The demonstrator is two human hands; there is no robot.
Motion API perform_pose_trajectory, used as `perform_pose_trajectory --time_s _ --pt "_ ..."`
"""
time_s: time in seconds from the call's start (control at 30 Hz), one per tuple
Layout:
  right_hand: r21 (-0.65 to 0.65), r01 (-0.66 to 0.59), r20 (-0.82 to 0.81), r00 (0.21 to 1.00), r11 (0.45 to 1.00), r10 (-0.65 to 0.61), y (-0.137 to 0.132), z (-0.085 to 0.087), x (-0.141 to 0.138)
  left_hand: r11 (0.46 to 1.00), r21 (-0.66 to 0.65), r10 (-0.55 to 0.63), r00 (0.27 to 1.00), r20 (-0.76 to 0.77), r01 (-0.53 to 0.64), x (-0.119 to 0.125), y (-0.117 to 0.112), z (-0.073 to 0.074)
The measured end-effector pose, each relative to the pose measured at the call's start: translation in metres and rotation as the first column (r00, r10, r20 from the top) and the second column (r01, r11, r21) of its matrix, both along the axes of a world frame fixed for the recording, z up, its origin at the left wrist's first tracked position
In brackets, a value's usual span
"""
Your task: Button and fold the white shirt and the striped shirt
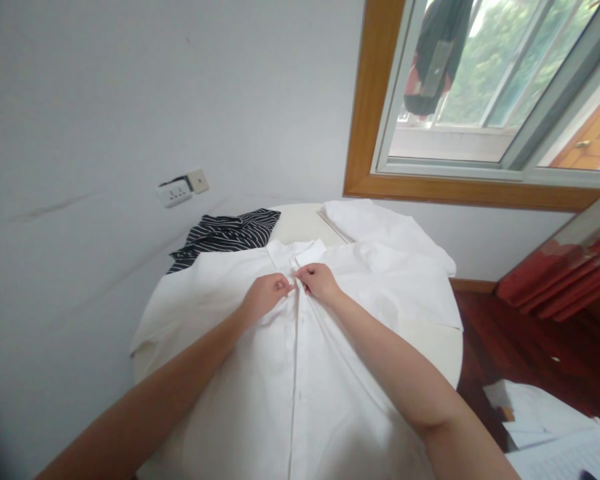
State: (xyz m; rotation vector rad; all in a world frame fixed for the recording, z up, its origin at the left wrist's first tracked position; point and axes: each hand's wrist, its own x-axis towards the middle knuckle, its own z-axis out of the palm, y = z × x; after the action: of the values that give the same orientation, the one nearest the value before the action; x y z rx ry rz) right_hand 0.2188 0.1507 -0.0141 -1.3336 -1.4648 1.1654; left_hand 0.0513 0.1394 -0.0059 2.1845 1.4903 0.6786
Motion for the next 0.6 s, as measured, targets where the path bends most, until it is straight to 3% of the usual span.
perform_pose_trajectory --time_s 0.13,0.3,0.6 --pt "-0.068 -0.031 -0.06 0.998 0.997 0.027 -0.003 -0.001 -0.001 0.986 -0.165 -0.004 0.991 0.13 0.025 -0.002 0.003 -0.001" --pt "-0.163 -0.073 -0.146 0.988 0.984 0.05 -0.007 -0.004 -0.002 0.904 -0.411 0.053 0.921 0.386 0.12 -0.005 0.007 -0.004" --pt "-0.134 -0.147 -0.173 0.977 0.98 0.123 -0.006 -0.003 0.001 0.816 -0.551 0.174 0.836 0.52 0.173 -0.008 0.01 -0.004"
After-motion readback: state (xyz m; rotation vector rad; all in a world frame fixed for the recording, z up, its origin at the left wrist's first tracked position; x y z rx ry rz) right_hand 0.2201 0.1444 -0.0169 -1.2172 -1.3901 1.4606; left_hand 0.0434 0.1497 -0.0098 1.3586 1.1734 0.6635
